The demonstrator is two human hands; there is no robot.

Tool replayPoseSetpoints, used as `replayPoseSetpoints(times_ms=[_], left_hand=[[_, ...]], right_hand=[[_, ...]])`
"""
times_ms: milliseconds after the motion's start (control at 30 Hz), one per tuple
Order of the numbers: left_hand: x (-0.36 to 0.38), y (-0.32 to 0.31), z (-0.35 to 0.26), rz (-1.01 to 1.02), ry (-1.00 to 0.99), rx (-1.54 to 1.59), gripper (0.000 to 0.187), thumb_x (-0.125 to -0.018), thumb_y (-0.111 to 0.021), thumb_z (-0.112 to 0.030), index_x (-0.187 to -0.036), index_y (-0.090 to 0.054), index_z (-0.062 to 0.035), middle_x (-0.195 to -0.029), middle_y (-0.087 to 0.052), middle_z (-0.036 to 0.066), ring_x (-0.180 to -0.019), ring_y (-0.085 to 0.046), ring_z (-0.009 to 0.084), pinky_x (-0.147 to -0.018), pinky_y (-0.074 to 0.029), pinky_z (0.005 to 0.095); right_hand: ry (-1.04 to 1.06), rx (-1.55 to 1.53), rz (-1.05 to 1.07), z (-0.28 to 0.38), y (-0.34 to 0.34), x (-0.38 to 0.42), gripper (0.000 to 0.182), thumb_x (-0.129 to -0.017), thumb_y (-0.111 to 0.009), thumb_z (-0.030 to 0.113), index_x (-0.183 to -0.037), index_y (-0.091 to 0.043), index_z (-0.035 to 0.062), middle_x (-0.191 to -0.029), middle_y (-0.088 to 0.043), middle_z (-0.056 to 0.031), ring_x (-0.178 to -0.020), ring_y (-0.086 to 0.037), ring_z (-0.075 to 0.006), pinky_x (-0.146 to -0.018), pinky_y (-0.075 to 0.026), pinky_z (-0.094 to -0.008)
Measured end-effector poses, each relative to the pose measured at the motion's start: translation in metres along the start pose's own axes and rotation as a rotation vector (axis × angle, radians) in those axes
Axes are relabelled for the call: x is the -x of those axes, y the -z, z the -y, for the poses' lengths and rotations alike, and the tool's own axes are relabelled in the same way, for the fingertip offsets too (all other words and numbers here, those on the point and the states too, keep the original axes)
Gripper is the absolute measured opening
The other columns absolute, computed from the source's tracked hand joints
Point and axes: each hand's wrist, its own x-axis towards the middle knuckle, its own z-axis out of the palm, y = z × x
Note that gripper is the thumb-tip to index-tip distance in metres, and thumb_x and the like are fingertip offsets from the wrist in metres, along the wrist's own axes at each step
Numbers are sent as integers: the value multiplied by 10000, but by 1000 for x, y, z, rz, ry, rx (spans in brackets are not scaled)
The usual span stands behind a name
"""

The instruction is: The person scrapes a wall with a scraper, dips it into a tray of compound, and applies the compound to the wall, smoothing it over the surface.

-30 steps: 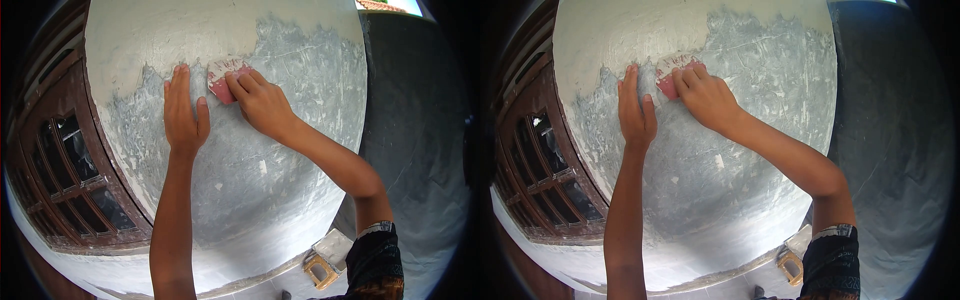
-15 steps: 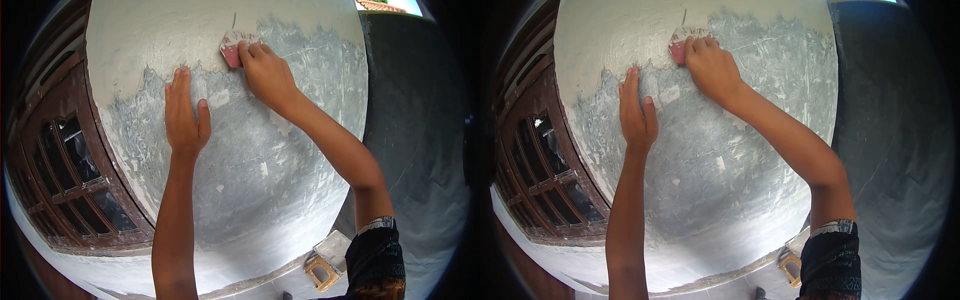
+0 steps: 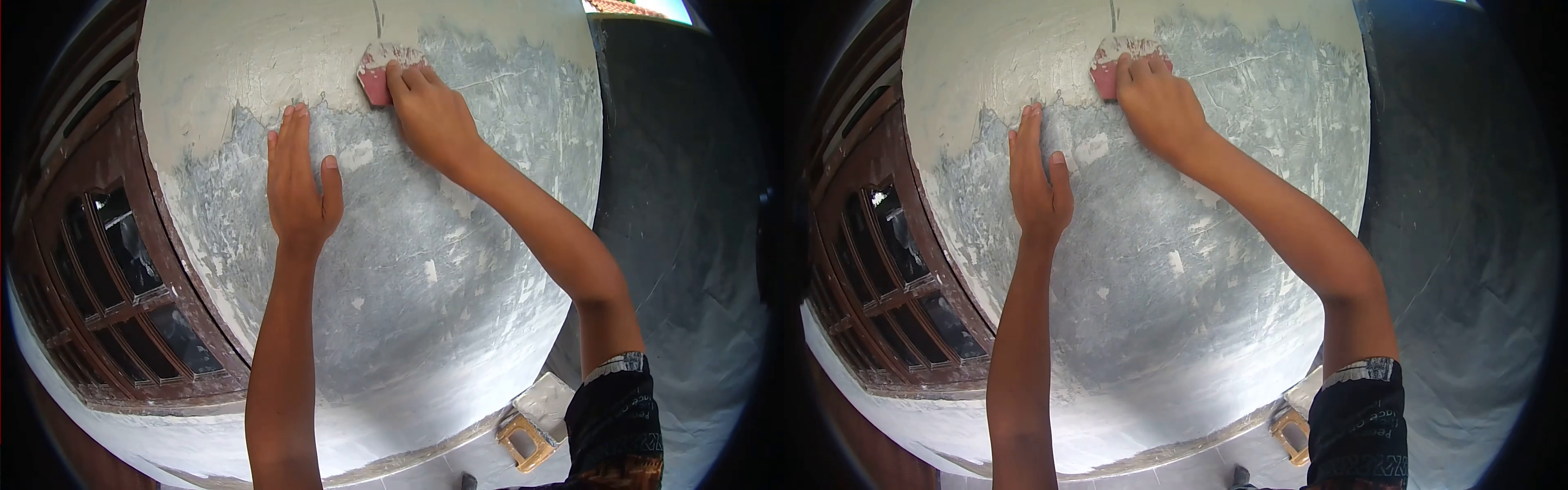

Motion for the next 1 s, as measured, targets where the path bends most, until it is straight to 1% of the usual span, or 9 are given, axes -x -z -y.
replayPoseSetpoints(times_ms=[67, 200, 233, 267, 333, 400, 733, 800, 1000], left_hand=[[-1, 1, 0, 0, 4, 3, 529, -998, -396, -191, -1457, -409, 70, -1486, -481, 231, -1432, -404, 390, -1202, -222, 535], [-1, 0, 0, 8, -2, 0, 530, -997, -397, -197, -1455, -412, 69, -1485, -483, 232, -1430, -407, 389, -1202, -222, 537], [0, 0, 0, 11, -1, -16, 529, -1000, -394, -201, -1455, -413, 69, -1484, -483, 232, -1430, -408, 387, -1202, -222, 537], [0, -1, 1, 14, 0, -17, 529, -1000, -394, -201, -1455, -413, 69, -1484, -483, 232, -1430, -408, 387, -1202, -222, 537], [0, -2, 2, 7, -7, -25, 530, -1007, -384, -212, -1457, -413, 66, -1482, -486, 231, -1429, -410, 385, -1204, -219, 537], [1, -2, 1, 8, -7, -23, 529, -1009, -380, -214, -1457, -413, 66, -1481, -487, 230, -1430, -409, 384, -1204, -218, 536], [0, -1, 1, 3, -2, -28, 526, -1010, -374, -203, -1455, -411, 74, -1485, -484, 233, -1432, -407, 382, -1206, -217, 532], [0, 0, 0, 7, 0, -29, 525, -1010, -373, -201, -1456, -411, 73, -1484, -485, 232, -1433, -406, 382, -1206, -217, 532], [-1, -1, 1, -3, -14, -13, 528, -983, -410, -171, -1447, -425, 78, -1475, -492, 242, -1432, -407, 389, -1201, -228, 538]], right_hand=[[18, -148, 91, 28, 25, 33, 451, -786, -631, -2, -1229, -583, -72, -954, -620, -118, -990, -640, -279, -629, -594, -353], [-36, -228, -80, 16, 39, 11, 433, -765, -652, -4, -1195, -605, -10, -919, -621, -111, -903, -649, -293, -620, -578, -384], [-62, -189, -100, 4, 35, -5, 385, -771, -657, 5, -1154, -614, 4, -902, -630, -111, -874, -654, -301, -642, -575, -406], [-94, -182, -127, -8, 28, -18, 456, -801, -683, 6, -1252, -616, 23, -901, -631, -114, -878, -637, -305, -738, -543, -407], [-63, -100, -212, -29, 12, -44, 318, -852, -673, 58, -1167, -667, 10, -829, -650, -96, -773, -643, -251, -690, -534, -368], [-156, -138, -140, -39, 8, -62, 174, -871, -561, 30, -1013, -638, -33, -924, -656, -222, -922, -642, -388, -792, -525, -470], [-346, -446, 15, -44, 47, -47, 224, -857, -580, 13, -1065, -628, -56, -922, -648, -231, -914, -639, -374, -811, -521, -449], [-552, -790, 73, -49, 52, -35, 194, -910, -668, 144, -1032, -718, 2, -763, -661, -70, -661, -608, -167, -647, -507, -311], [-667, -966, 138, -50, 94, 7, 240, -955, -646, 198, -973, -722, -29, -758, -671, -71, -621, -621, -118, -619, -518, -286]])
